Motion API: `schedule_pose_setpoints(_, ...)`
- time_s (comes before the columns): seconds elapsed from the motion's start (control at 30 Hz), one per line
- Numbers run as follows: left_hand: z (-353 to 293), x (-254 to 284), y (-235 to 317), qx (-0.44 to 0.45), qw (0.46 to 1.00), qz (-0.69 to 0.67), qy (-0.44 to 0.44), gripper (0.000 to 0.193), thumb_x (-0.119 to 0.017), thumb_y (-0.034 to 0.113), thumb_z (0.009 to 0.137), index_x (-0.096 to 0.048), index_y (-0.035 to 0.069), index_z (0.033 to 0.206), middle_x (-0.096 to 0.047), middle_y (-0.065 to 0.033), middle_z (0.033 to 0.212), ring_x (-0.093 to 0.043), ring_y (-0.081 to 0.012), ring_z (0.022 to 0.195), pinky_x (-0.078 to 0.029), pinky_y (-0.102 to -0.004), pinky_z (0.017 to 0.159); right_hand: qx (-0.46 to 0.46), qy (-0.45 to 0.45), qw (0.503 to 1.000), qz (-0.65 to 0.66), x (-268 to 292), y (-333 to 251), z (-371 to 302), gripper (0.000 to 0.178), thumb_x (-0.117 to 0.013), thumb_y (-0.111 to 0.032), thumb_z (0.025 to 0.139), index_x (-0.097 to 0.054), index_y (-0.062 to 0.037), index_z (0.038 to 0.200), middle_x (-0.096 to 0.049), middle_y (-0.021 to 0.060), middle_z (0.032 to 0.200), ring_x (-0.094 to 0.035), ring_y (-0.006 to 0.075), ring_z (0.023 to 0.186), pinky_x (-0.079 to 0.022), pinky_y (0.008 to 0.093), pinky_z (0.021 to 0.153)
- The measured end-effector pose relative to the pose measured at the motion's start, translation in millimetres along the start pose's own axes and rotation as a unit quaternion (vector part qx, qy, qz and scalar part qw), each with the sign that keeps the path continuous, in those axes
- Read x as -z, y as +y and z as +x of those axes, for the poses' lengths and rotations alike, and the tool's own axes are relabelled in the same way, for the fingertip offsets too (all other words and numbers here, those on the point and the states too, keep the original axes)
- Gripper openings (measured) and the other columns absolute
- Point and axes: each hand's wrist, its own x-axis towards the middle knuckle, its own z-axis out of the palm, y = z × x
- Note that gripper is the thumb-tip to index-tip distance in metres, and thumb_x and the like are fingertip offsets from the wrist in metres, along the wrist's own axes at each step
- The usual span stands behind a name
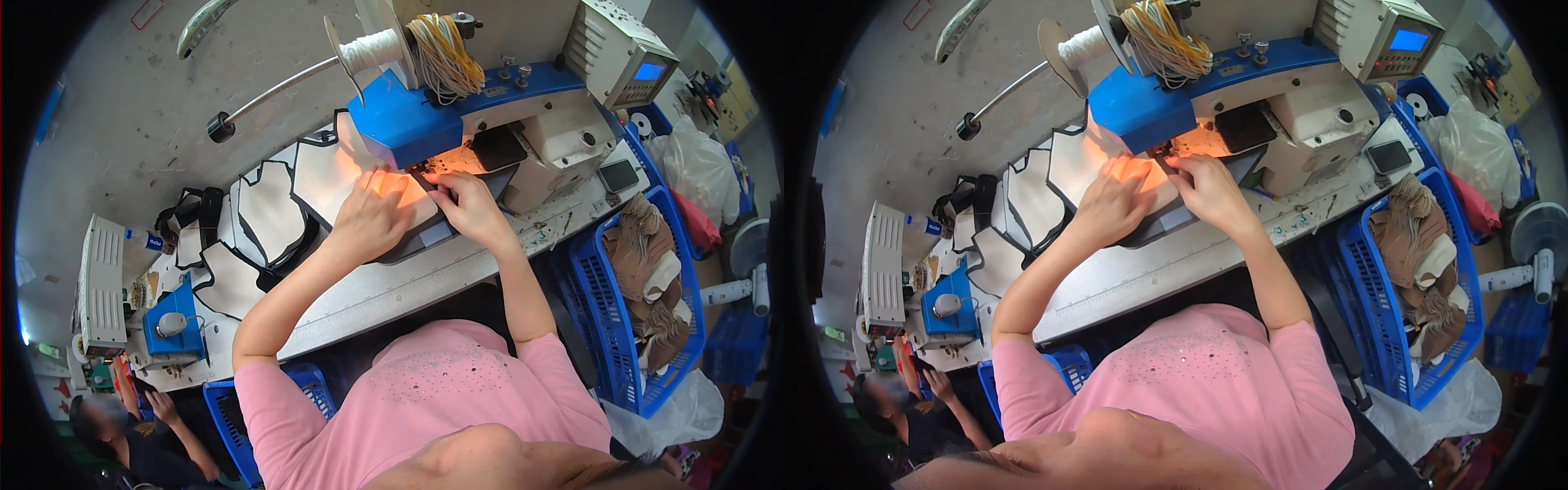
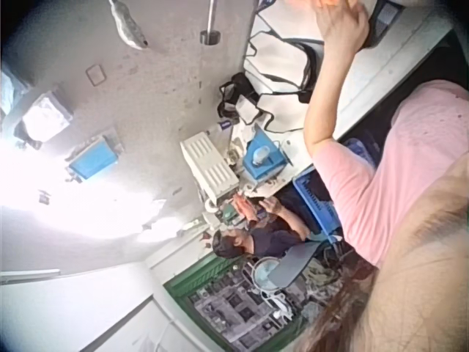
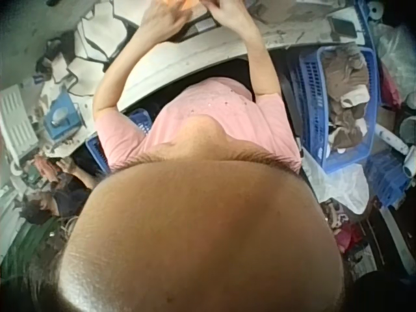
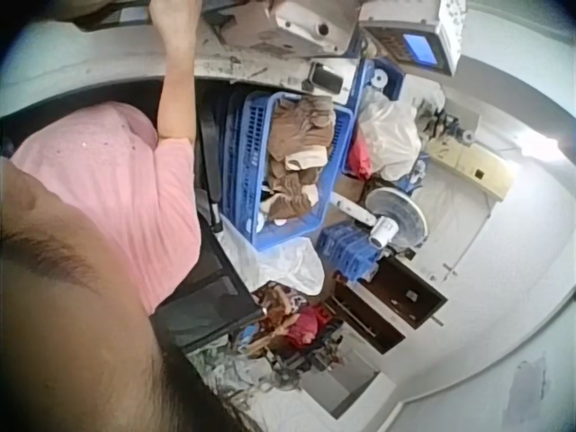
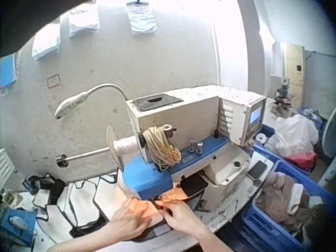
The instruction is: The person operates a sewing machine to stitch black trim onto white fabric pieces. They repeatedly pick up a fabric piece, guide it through the machine to sew the edges, and then place the finished item onto a growing stack on the table.
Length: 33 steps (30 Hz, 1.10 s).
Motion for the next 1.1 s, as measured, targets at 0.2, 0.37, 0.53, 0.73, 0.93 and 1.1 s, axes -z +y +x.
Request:
schedule_pose_setpoints(0.2, -1, 0, -11, 0.036, 0.993, -0.090, -0.072, 0.026, -0.058, 0.021, 0.078, -0.060, 0.008, 0.101, -0.054, -0.0176, 0.108, -0.048, -0.0352, 0.104, -0.044, -0.0405, 0.081, -0.005, 0.004, 1.000, -0.009, 1, -5, 0, 0.024, -0.062, -0.009, 0.078, -0.061, 0.0014, 0.099, -0.054, 0.0087, 0.068, -0.046, 0.0160, 0.055, -0.039, 0.0282, 0.053)
schedule_pose_setpoints(0.37, 4, 1, -17, -0.035, 0.996, -0.068, -0.043, 0.026, -0.059, 0.015, 0.074, -0.062, 0.008, 0.100, -0.053, -0.0180, 0.106, -0.049, -0.0346, 0.100, -0.043, -0.0382, 0.084, 0.017, 0.026, 0.999, -0.023, -1, 1, -2, 0.020, -0.061, -0.008, 0.077, -0.063, 0.0012, 0.095, -0.057, 0.0089, 0.069, -0.048, 0.0154, 0.054, -0.039, 0.0276, 0.053)
schedule_pose_setpoints(0.53, 7, 0, -27, -0.020, 0.995, -0.076, -0.053, 0.031, -0.057, 0.015, 0.077, -0.059, 0.011, 0.107, -0.054, -0.0148, 0.101, -0.052, -0.0347, 0.096, -0.045, -0.0390, 0.080, -0.001, 0.050, 0.999, 0.020, 4, -2, -4, 0.013, -0.059, -0.005, 0.077, -0.064, 0.0025, 0.086, -0.061, 0.0132, 0.074, -0.057, 0.0221, 0.060, -0.045, 0.0293, 0.058)
schedule_pose_setpoints(0.73, 13, 0, -36, -0.022, 0.992, -0.101, -0.073, 0.029, -0.058, 0.010, 0.075, -0.062, 0.012, 0.104, -0.054, -0.0114, 0.091, -0.053, -0.0297, 0.089, -0.046, -0.0378, 0.073, 0.003, 0.062, 0.996, 0.060, 8, 2, -7, 0.013, -0.059, -0.003, 0.076, -0.065, 0.0022, 0.087, -0.062, 0.0112, 0.074, -0.056, 0.0164, 0.056, -0.044, 0.0262, 0.055)
schedule_pose_setpoints(0.93, 15, -2, -36, 0.003, 0.993, -0.095, -0.068, 0.025, -0.061, 0.010, 0.074, -0.065, 0.011, 0.098, -0.054, -0.0121, 0.089, -0.054, -0.0305, 0.085, -0.047, -0.0370, 0.072, -0.002, 0.056, 0.997, 0.056, 10, 2, -7, 0.013, -0.059, -0.004, 0.077, -0.065, 0.0019, 0.087, -0.063, 0.0112, 0.074, -0.057, 0.0163, 0.057, -0.044, 0.0260, 0.055)
schedule_pose_setpoints(1.1, 15, 0, -26, 0.038, 0.996, -0.068, -0.053, 0.022, -0.060, 0.014, 0.078, -0.066, 0.012, 0.099, -0.054, -0.0128, 0.095, -0.053, -0.0311, 0.088, -0.047, -0.0368, 0.075, -0.003, 0.054, 0.997, 0.060, 10, 1, -7, 0.013, -0.059, -0.004, 0.077, -0.065, 0.0018, 0.087, -0.063, 0.0112, 0.075, -0.057, 0.0165, 0.058, -0.044, 0.0260, 0.055)
